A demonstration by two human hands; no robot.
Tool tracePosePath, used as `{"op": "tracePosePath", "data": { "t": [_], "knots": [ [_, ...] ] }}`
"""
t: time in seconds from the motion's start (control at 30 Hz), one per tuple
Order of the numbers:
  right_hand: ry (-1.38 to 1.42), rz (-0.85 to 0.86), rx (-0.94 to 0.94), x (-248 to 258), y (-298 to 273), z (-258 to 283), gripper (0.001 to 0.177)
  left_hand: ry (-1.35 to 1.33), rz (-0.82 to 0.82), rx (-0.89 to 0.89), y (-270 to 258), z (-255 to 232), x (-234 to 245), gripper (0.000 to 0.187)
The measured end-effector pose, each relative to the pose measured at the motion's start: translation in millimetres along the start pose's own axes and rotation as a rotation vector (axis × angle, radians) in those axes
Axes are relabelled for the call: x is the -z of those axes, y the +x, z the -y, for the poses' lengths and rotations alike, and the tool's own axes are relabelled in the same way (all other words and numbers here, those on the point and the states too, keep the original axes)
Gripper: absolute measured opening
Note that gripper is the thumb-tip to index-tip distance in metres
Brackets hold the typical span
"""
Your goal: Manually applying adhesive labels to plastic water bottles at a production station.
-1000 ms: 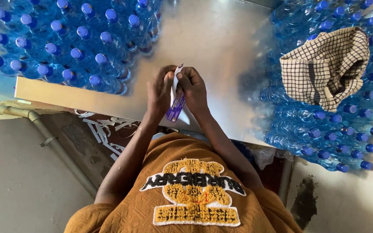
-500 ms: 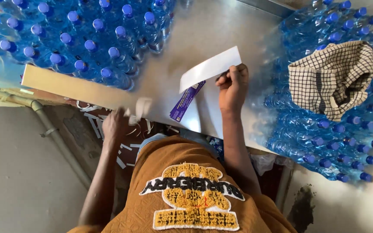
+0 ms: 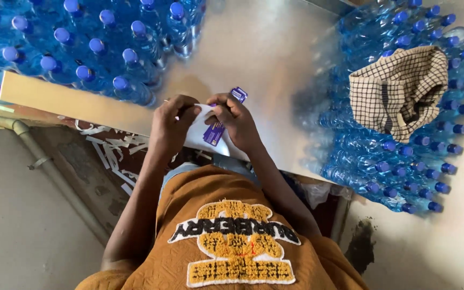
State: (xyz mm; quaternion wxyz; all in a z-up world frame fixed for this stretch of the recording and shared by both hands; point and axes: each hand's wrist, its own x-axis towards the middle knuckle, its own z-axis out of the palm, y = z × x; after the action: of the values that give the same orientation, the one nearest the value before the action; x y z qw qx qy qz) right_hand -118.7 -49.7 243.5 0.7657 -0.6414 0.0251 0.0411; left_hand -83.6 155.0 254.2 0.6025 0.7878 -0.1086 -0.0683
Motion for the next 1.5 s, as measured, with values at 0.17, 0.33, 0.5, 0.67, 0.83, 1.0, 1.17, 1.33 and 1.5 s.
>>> {"op": "tracePosePath", "data": {
  "t": [0.17, 0.33, 0.5, 0.67, 0.83, 1.0, 1.17, 1.33, 1.5],
  "knots": [
    [-0.092, -0.05, 0.067, -27.1, 0.1, 1.1, 0.025, -0.186, -0.036, 0.097, -19.2, -1.3, -2.7, 0.01],
    [0.068, -0.174, -0.009, -23.1, 28.4, -69.2, 0.006, -0.482, -0.585, 0.168, -30.0, 2.9, 46.5, 0.006],
    [-0.206, -0.225, -0.056, -30.6, 30.5, -171.2, 0.007, -0.568, -0.763, -0.081, -69.4, -29.0, 136.9, 0.009],
    [-0.576, 0.241, 0.237, -38.2, 16.4, -228.3, 0.021, -0.631, -0.547, -0.224, -77.4, -72.0, 131.5, 0.021],
    [-0.951, 0.729, -0.072, -15.3, 11.3, -187.9, 0.038, -0.427, -0.345, -0.212, -31.4, -74.9, 61.2, 0.031],
    [0.172, 0.051, -0.273, 43.3, 18.6, -121.9, 0.037, -0.141, -0.111, -0.269, 22.0, -58.8, -32.6, 0.037],
    [0.418, -0.39, -0.126, 103.3, 3.7, -50.6, 0.028, 0.122, 0.139, -0.305, 64.3, -39.5, -128.9, 0.05],
    [0.018, -1.13, 0.053, 225.4, -56.4, -92.5, 0.025, 0.121, 0.56, -0.183, 125.5, -28.1, -217.2, 0.088],
    [-0.428, -1.213, -0.249, 228.8, -180.8, -62.7, 0.011, 0.092, 0.678, -0.194, 204.1, 57.4, -406.0, 0.071]
  ]
}}
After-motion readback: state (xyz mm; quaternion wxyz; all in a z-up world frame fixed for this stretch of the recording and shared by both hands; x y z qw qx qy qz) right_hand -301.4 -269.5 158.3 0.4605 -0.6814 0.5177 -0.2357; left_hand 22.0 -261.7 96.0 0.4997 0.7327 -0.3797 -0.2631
